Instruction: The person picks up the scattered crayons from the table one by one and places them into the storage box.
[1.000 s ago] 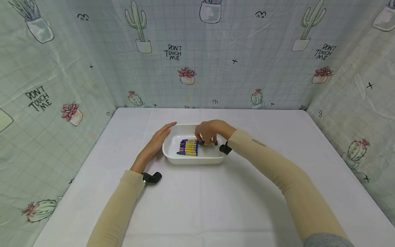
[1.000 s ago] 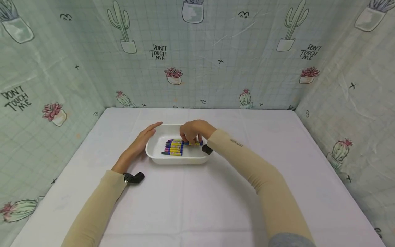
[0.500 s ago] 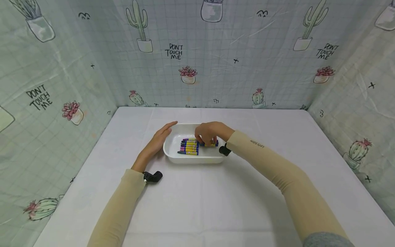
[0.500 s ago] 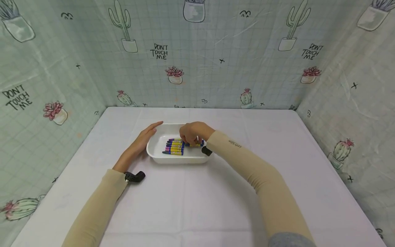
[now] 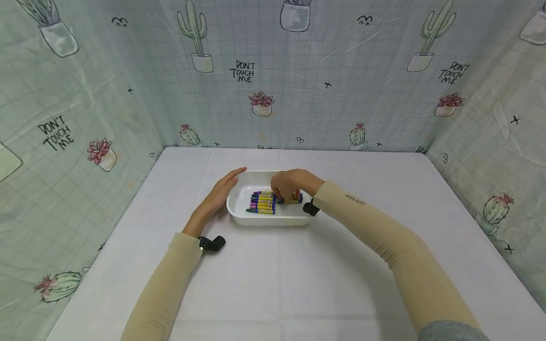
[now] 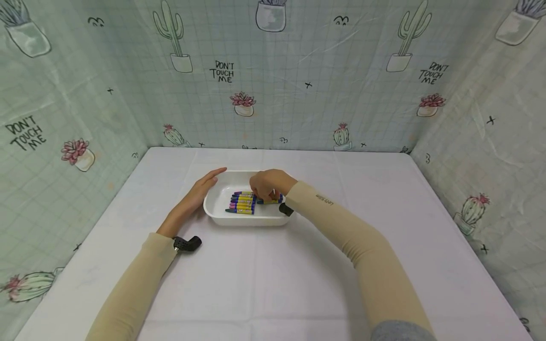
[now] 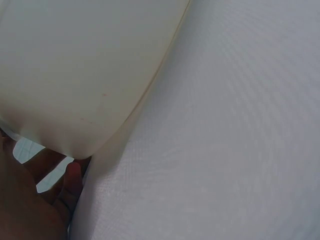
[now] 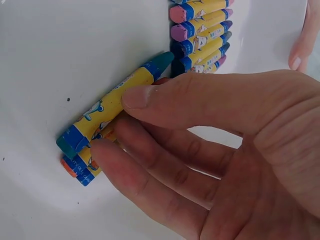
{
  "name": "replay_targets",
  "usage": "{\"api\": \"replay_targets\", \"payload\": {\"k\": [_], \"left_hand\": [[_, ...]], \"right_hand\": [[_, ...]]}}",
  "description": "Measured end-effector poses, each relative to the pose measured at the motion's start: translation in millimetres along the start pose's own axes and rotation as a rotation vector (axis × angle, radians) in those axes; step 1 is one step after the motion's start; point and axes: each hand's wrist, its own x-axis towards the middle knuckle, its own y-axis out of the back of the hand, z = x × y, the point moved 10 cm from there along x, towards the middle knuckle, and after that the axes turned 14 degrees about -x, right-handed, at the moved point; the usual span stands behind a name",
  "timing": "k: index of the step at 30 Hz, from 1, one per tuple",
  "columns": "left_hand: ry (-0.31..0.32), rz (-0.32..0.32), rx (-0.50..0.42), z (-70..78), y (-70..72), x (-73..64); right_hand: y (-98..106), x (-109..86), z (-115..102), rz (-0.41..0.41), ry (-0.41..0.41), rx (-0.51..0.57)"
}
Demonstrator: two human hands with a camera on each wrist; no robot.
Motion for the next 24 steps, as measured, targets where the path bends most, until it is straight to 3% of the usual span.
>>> {"api": "replay_targets", "payload": {"k": [3, 14, 24], "left_hand": [[0.024, -0.004, 0.003, -1.0, 0.0, 1.8], [0.02, -0.006, -0.01, -5.5, 1.0, 3.7], [0.003, -0.006, -0.021, -7.6, -1.5, -1.3]], "right_hand": [[0.1, -0.5, 0.3, -0.001, -0.003, 0.0], [6.1, -6.4, 12.5, 0.041, 0.001, 0.073], [14.4, -24.9, 27.5, 0.062, 0.104, 0.224]]}}
